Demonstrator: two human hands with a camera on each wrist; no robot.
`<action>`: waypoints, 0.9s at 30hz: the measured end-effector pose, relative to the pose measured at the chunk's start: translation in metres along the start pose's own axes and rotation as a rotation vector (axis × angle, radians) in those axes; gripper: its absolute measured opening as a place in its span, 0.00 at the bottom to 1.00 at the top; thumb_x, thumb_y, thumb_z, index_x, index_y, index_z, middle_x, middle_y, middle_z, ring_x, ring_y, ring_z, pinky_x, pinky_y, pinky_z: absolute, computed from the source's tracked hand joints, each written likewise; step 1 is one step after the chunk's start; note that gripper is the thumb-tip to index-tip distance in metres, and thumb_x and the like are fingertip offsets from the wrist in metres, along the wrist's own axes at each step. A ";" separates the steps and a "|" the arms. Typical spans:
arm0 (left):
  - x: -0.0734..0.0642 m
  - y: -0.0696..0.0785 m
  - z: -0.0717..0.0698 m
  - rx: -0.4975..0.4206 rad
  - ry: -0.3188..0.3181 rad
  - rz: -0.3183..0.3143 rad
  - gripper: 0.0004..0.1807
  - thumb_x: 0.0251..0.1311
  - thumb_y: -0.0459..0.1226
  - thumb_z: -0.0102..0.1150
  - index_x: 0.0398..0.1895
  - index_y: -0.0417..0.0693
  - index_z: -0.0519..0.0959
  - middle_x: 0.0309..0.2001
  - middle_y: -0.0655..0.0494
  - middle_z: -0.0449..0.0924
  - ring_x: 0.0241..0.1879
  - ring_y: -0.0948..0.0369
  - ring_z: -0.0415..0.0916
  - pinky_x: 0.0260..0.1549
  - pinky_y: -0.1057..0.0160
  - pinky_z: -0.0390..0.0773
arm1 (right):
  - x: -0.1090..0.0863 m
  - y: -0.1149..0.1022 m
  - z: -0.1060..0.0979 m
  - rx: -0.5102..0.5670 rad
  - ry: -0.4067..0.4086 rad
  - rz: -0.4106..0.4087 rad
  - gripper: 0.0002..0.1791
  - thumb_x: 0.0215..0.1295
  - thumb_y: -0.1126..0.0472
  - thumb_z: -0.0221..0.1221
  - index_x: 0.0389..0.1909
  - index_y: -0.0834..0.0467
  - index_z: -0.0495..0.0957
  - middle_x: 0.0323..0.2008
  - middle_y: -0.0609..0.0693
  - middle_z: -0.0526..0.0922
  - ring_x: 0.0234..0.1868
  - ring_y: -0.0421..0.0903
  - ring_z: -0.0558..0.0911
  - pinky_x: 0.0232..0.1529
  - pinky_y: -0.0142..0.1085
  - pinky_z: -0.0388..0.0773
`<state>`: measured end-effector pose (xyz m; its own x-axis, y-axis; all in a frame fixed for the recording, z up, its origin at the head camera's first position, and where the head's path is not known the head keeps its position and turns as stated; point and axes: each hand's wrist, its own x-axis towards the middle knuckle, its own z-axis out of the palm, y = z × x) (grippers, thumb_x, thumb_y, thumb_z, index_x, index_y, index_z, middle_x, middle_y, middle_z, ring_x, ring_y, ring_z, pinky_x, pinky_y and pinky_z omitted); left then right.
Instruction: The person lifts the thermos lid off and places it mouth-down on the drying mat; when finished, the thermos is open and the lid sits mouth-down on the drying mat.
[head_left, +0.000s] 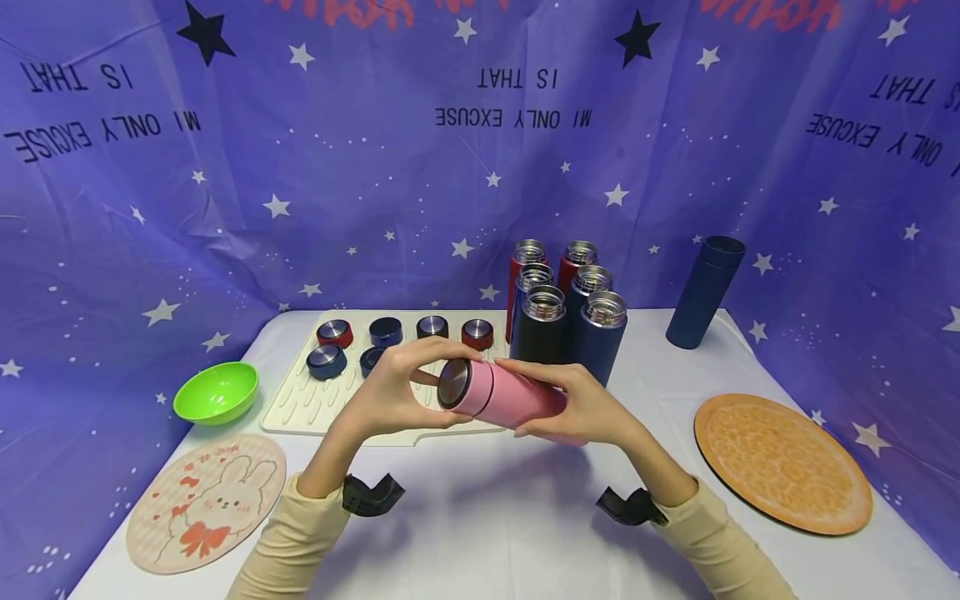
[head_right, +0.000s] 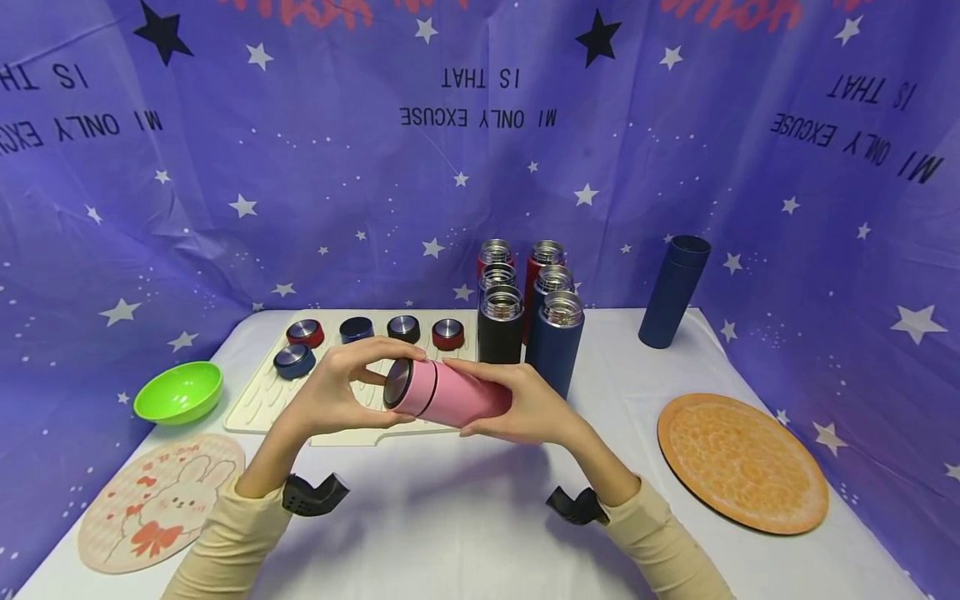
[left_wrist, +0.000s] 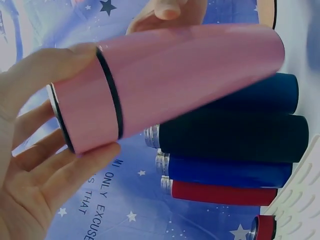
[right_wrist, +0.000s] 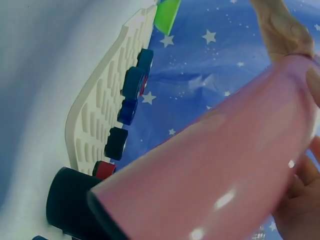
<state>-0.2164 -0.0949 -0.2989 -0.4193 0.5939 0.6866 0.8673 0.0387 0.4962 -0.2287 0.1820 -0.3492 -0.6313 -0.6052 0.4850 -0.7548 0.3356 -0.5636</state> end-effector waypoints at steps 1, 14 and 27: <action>0.000 0.000 0.000 -0.009 0.003 0.000 0.33 0.32 0.23 0.78 0.49 0.32 0.78 0.47 0.42 0.80 0.46 0.53 0.76 0.33 0.60 0.85 | 0.000 0.000 -0.001 0.014 -0.007 0.008 0.45 0.42 0.56 0.78 0.65 0.55 0.71 0.56 0.46 0.79 0.52 0.42 0.78 0.51 0.38 0.78; -0.002 0.007 -0.005 0.015 0.022 -0.018 0.33 0.28 0.27 0.81 0.47 0.34 0.80 0.43 0.47 0.81 0.42 0.55 0.77 0.27 0.63 0.84 | 0.003 -0.026 0.004 0.034 0.091 -0.148 0.40 0.37 0.65 0.79 0.57 0.65 0.77 0.48 0.55 0.84 0.44 0.44 0.83 0.44 0.33 0.81; -0.012 -0.009 0.002 0.136 0.116 -0.294 0.31 0.43 0.47 0.77 0.52 0.52 0.78 0.46 0.61 0.80 0.37 0.64 0.82 0.30 0.68 0.83 | 0.001 -0.016 0.023 -0.155 0.295 -0.298 0.39 0.41 0.59 0.78 0.59 0.61 0.76 0.54 0.54 0.81 0.53 0.51 0.81 0.55 0.33 0.76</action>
<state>-0.2191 -0.1008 -0.3124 -0.6774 0.4463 0.5848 0.7295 0.3055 0.6119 -0.2133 0.1596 -0.3552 -0.3887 -0.4677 0.7938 -0.9152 0.2957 -0.2739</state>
